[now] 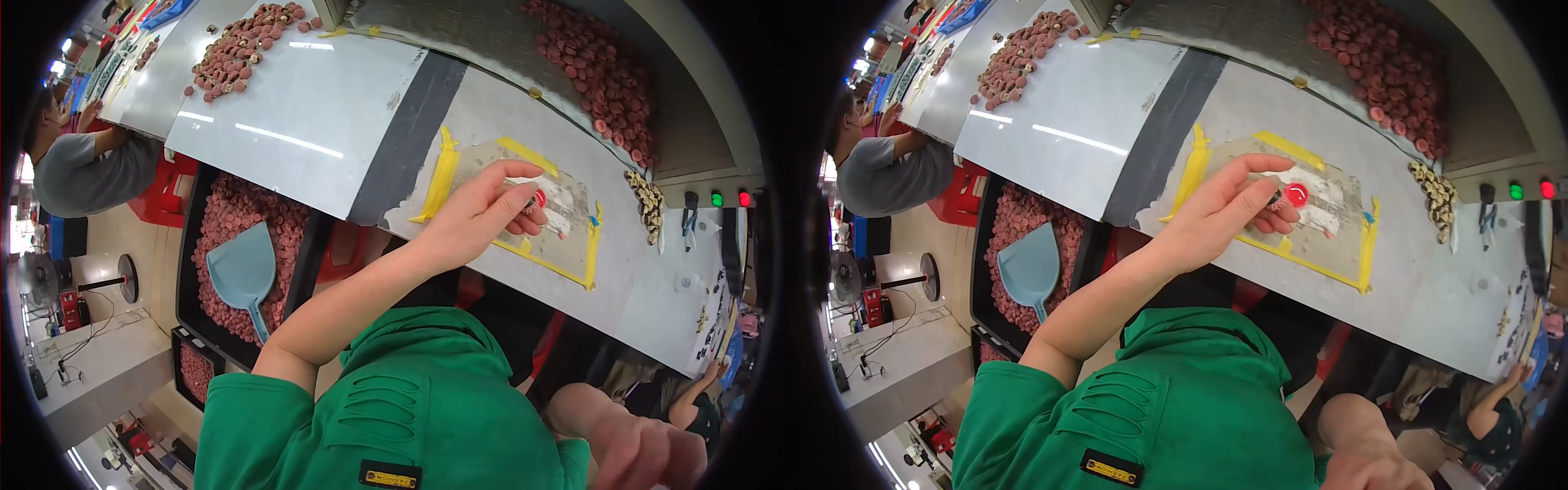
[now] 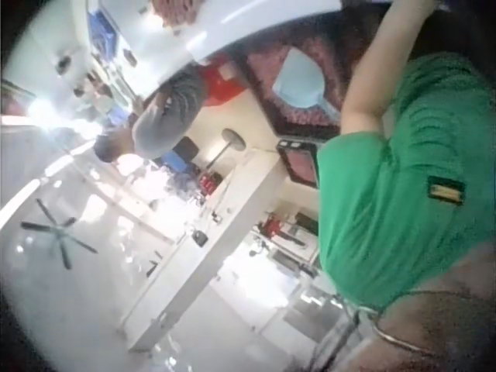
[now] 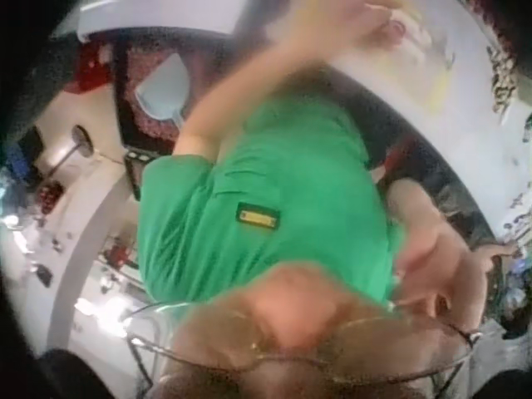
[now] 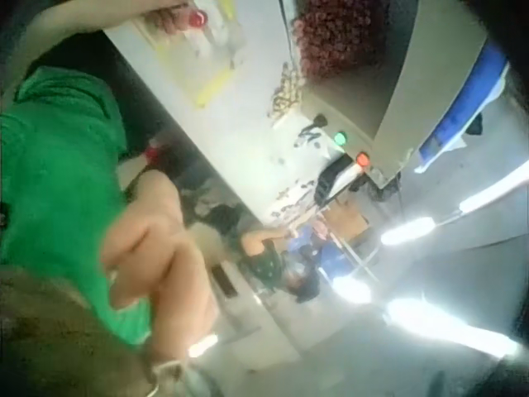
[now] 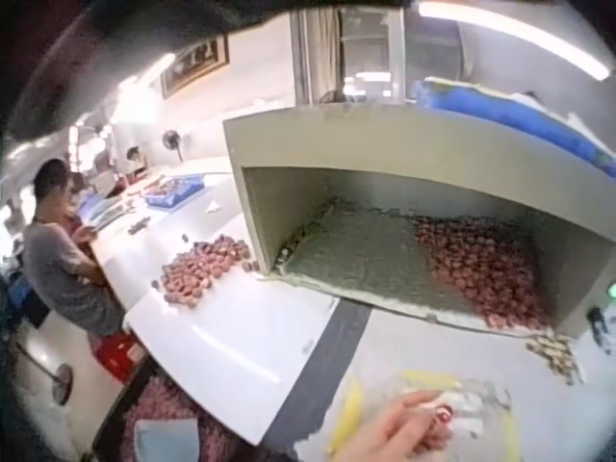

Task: The person assembles small figurines by picking up components by hand, applying glue to them, and pressing the pieces together.

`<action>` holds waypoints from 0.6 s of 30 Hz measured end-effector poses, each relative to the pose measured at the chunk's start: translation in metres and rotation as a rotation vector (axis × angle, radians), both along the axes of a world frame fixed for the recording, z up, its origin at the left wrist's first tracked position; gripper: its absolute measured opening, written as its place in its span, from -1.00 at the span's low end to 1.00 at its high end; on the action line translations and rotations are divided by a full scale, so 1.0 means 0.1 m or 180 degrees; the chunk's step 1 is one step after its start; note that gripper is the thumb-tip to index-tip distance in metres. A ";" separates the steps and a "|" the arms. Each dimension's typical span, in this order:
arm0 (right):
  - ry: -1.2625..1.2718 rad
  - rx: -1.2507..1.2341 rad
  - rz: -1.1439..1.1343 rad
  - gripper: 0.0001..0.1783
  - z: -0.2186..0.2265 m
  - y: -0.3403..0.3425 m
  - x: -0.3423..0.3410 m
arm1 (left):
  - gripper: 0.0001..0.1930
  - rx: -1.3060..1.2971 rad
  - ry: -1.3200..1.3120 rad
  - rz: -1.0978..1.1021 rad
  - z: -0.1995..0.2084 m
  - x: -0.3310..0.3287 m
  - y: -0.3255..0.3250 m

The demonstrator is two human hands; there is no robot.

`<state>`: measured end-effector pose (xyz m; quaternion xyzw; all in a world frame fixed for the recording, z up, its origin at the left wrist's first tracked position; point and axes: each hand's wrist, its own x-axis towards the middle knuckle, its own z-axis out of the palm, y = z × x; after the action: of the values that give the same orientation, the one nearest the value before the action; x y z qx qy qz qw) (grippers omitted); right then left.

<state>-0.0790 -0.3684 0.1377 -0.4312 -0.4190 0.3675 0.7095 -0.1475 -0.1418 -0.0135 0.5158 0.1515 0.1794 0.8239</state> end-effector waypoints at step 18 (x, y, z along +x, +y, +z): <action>0.1765 0.1538 0.2440 -0.83 0.05 0.53 0.15 | -0.67 0.0118 0.0000 0.0128 0.01 0.04 -0.06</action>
<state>-0.0642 -0.3156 0.1427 0.0418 -0.4160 0.5937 0.6875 -0.1433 -0.1476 -0.0129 0.5278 0.1585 0.1987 0.8104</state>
